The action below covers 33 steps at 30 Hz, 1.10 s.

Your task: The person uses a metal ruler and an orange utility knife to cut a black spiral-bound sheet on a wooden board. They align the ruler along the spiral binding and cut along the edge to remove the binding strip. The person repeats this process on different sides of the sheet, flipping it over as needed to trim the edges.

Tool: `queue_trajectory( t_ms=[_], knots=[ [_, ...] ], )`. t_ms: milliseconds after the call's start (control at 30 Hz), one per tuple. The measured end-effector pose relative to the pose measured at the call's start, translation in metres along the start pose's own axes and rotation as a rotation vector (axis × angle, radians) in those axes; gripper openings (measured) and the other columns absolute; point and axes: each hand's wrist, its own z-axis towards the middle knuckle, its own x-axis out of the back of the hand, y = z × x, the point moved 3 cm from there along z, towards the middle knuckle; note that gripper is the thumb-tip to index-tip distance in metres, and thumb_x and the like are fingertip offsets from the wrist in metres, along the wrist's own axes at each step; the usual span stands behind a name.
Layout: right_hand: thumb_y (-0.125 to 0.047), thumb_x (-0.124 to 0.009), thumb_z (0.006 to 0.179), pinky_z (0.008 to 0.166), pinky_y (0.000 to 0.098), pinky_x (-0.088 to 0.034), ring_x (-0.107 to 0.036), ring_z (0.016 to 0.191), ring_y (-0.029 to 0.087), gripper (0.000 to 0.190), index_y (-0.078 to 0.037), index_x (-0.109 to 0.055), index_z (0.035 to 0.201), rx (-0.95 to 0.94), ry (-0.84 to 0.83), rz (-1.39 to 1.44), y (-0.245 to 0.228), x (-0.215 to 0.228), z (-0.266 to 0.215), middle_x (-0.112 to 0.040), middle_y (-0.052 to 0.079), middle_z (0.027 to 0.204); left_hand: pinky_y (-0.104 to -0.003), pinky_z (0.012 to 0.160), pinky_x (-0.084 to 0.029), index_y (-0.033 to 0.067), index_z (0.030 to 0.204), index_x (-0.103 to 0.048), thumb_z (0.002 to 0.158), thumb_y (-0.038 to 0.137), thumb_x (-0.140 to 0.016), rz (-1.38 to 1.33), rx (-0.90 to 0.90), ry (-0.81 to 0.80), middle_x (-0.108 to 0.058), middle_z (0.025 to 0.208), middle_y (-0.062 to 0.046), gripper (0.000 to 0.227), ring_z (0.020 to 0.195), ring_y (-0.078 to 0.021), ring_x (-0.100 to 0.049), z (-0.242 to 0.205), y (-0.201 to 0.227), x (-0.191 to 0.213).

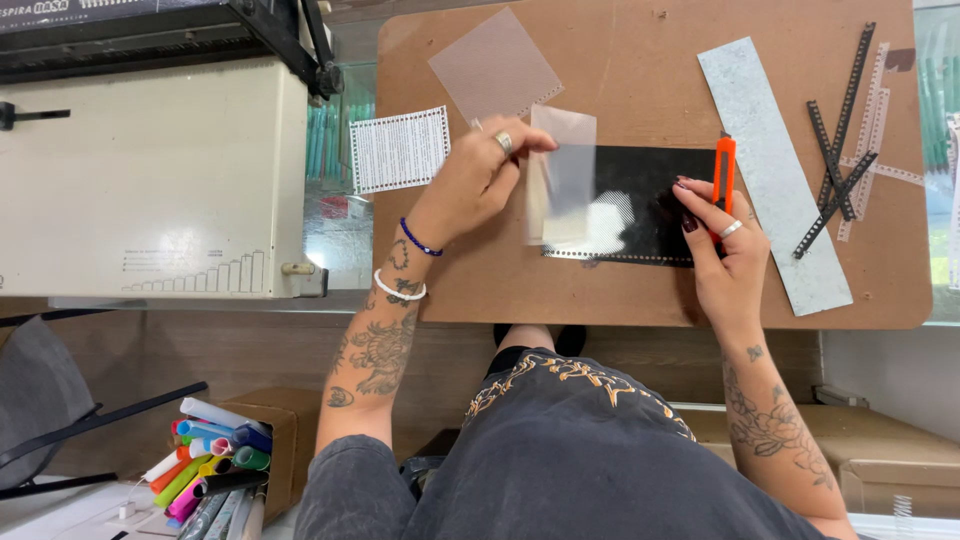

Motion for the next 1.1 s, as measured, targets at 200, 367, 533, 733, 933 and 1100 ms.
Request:
queue_trajectory(
  t_ms=[200, 367, 533, 733, 933, 1100],
  knots=[
    [0.004, -0.055, 0.113, 0.120, 0.0426, -0.050, -0.063, 0.137, 0.032, 0.033, 0.000, -0.069, 0.142, -0.044, -0.023, -0.046, -0.014, -0.002, 0.000, -0.064, 0.017, 0.146, -0.043, 0.079, -0.050, 0.0144, 0.099, -0.066, 0.087, 0.027, -0.062, 0.782, -0.426, -0.142, -0.062, 0.093, -0.004, 0.018, 0.092, -0.0277, -0.061, 0.044, 0.067, -0.016],
    [0.000, -0.062, 0.115, 0.111, 0.0468, -0.053, -0.065, 0.126, 0.033, 0.028, 0.004, -0.072, 0.141, 0.008, 0.028, 0.005, 0.006, -0.002, -0.003, -0.064, 0.023, 0.139, -0.045, 0.082, -0.051, 0.0119, 0.086, -0.074, 0.074, 0.031, -0.061, 0.685, -0.458, -0.212, -0.066, 0.088, -0.005, 0.026, 0.089, -0.0305, -0.066, 0.046, 0.002, -0.112],
    [0.000, -0.062, 0.114, 0.111, 0.0446, -0.052, -0.064, 0.124, 0.028, 0.028, 0.002, -0.072, 0.141, -0.025, 0.036, 0.043, 0.009, 0.000, -0.003, -0.062, 0.020, 0.139, -0.057, 0.072, -0.060, -0.0006, 0.103, -0.070, 0.080, 0.028, -0.066, 0.392, -0.210, -0.431, -0.073, 0.102, -0.015, 0.037, 0.089, -0.0431, -0.074, 0.052, 0.014, -0.103],
    [0.002, -0.066, 0.109, 0.115, 0.0476, -0.050, -0.064, 0.128, 0.036, 0.033, 0.001, -0.073, 0.141, -0.027, -0.009, -0.011, 0.001, -0.001, 0.000, -0.063, 0.020, 0.138, -0.051, 0.104, -0.055, 0.0163, 0.157, -0.051, 0.092, 0.043, -0.083, 0.331, -0.221, -0.318, -0.062, 0.122, -0.007, 0.077, 0.115, -0.0353, -0.063, 0.032, -0.012, -0.075],
    [-0.003, -0.077, 0.099, 0.120, 0.0464, -0.044, -0.063, 0.137, 0.036, 0.040, -0.009, -0.076, 0.139, -0.049, -0.112, -0.091, -0.005, -0.009, 0.001, -0.066, 0.011, 0.143, -0.047, 0.123, -0.028, 0.0266, 0.157, -0.056, 0.082, 0.083, -0.079, 0.396, -0.057, -0.370, -0.049, 0.161, 0.005, 0.096, 0.152, -0.0220, -0.039, 0.013, -0.038, -0.076],
    [-0.017, -0.082, 0.097, 0.125, 0.0470, -0.034, -0.054, 0.148, 0.033, 0.048, -0.017, -0.074, 0.144, -0.040, -0.196, -0.258, 0.006, -0.015, -0.002, -0.065, 0.005, 0.151, -0.043, 0.123, -0.025, 0.0259, 0.157, -0.057, 0.090, 0.081, -0.074, 0.324, -0.083, -0.338, -0.054, 0.164, 0.007, 0.088, 0.155, -0.0174, -0.038, 0.010, -0.047, -0.074]
  ],
)
